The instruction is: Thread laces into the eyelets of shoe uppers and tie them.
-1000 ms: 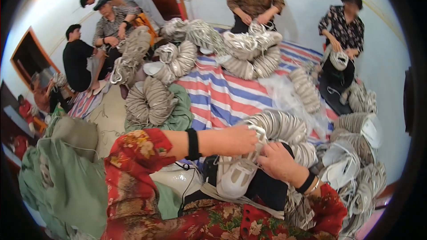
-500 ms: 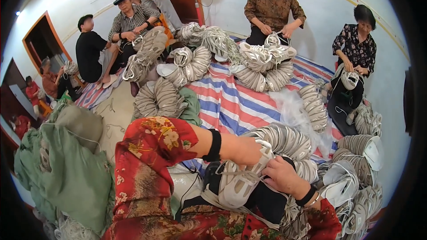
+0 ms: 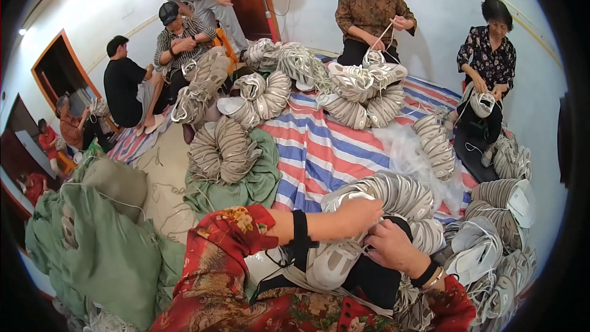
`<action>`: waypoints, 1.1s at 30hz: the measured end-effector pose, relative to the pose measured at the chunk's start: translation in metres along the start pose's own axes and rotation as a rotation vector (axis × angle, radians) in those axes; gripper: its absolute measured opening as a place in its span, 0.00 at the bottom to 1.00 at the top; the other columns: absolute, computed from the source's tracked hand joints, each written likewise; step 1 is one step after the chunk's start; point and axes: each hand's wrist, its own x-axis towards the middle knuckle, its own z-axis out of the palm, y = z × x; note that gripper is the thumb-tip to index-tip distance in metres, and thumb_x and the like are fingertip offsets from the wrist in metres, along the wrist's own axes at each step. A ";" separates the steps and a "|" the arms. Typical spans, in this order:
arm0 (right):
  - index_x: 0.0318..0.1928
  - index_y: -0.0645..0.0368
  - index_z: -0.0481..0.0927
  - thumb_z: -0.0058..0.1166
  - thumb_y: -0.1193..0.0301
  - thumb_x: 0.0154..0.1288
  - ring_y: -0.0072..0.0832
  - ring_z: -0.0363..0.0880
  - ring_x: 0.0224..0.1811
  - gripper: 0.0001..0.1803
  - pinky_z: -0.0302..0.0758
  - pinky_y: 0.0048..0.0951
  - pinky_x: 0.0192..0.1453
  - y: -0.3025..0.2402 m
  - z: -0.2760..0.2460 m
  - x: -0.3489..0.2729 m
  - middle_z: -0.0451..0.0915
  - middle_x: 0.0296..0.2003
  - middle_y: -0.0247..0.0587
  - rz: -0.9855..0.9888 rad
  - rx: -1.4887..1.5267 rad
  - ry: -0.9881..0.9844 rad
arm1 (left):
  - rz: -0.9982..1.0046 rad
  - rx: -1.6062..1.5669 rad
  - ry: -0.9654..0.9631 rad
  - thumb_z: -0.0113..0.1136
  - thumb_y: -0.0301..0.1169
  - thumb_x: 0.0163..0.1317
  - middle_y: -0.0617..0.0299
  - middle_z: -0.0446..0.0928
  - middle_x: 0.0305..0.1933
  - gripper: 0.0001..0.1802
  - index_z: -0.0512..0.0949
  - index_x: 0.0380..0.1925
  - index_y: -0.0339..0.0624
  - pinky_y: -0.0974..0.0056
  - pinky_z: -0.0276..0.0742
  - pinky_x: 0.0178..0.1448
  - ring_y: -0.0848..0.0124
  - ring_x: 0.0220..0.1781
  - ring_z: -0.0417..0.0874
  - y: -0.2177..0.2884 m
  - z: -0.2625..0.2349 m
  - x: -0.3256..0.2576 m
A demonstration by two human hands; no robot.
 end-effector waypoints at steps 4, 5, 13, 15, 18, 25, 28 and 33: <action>0.34 0.54 0.78 0.65 0.72 0.39 0.39 0.70 0.43 0.16 0.70 0.35 0.47 0.002 0.005 -0.011 0.73 0.40 0.38 0.034 0.018 0.033 | -0.448 -0.492 -0.513 0.50 0.28 0.52 0.52 0.81 0.29 0.09 0.80 0.30 0.41 0.56 0.75 0.39 0.60 0.34 0.82 0.028 -0.054 0.009; 0.33 0.53 0.78 0.64 0.72 0.41 0.37 0.70 0.43 0.14 0.70 0.35 0.46 0.003 0.009 -0.011 0.72 0.37 0.37 0.025 -0.041 0.076 | -0.453 -0.500 -0.506 0.50 0.28 0.52 0.52 0.81 0.29 0.09 0.80 0.30 0.41 0.56 0.75 0.39 0.60 0.34 0.82 0.025 -0.048 0.007; 0.30 0.52 0.78 0.61 0.70 0.47 0.34 0.71 0.40 0.07 0.68 0.34 0.43 0.006 0.014 -0.014 0.71 0.31 0.34 -0.027 -0.110 0.116 | -0.096 0.146 -0.611 0.64 0.33 0.45 0.52 0.83 0.31 0.10 0.84 0.29 0.43 0.53 0.78 0.37 0.56 0.37 0.85 0.045 -0.043 0.009; 0.30 0.52 0.78 0.61 0.70 0.48 0.34 0.71 0.40 0.07 0.68 0.34 0.43 0.007 0.016 -0.014 0.71 0.32 0.35 -0.056 -0.092 0.140 | -0.005 0.167 -0.613 0.64 0.34 0.44 0.53 0.83 0.31 0.10 0.84 0.28 0.43 0.53 0.79 0.36 0.57 0.36 0.85 0.044 -0.041 0.011; 0.30 0.53 0.78 0.62 0.71 0.47 0.35 0.72 0.40 0.08 0.67 0.35 0.43 0.008 0.019 -0.016 0.71 0.32 0.36 -0.035 -0.081 0.153 | -0.032 0.125 -0.585 0.62 0.36 0.47 0.54 0.82 0.27 0.10 0.84 0.27 0.43 0.52 0.77 0.35 0.57 0.34 0.84 0.040 -0.042 0.007; 0.33 0.56 0.75 0.63 0.74 0.46 0.41 0.71 0.38 0.12 0.67 0.38 0.43 0.006 0.010 -0.013 0.72 0.32 0.40 0.003 0.051 0.193 | -0.379 -0.924 -0.127 0.59 0.37 0.57 0.64 0.76 0.21 0.12 0.79 0.27 0.39 0.65 0.72 0.28 0.76 0.23 0.76 0.005 -0.051 -0.021; 0.35 0.58 0.74 0.60 0.76 0.49 0.43 0.70 0.37 0.11 0.67 0.40 0.42 0.006 0.010 0.000 0.72 0.32 0.43 0.143 0.077 0.165 | -0.394 -1.090 -0.002 0.55 0.31 0.64 0.70 0.71 0.22 0.08 0.75 0.33 0.37 0.72 0.67 0.30 0.82 0.25 0.68 0.004 -0.050 -0.044; 0.42 0.60 0.77 0.55 0.75 0.55 0.42 0.74 0.36 0.12 0.71 0.38 0.41 0.002 -0.002 0.028 0.75 0.30 0.44 0.162 -0.010 0.044 | -0.293 -0.969 0.223 0.54 0.30 0.66 0.70 0.72 0.25 0.07 0.75 0.35 0.38 0.73 0.67 0.31 0.83 0.28 0.70 0.009 -0.051 -0.059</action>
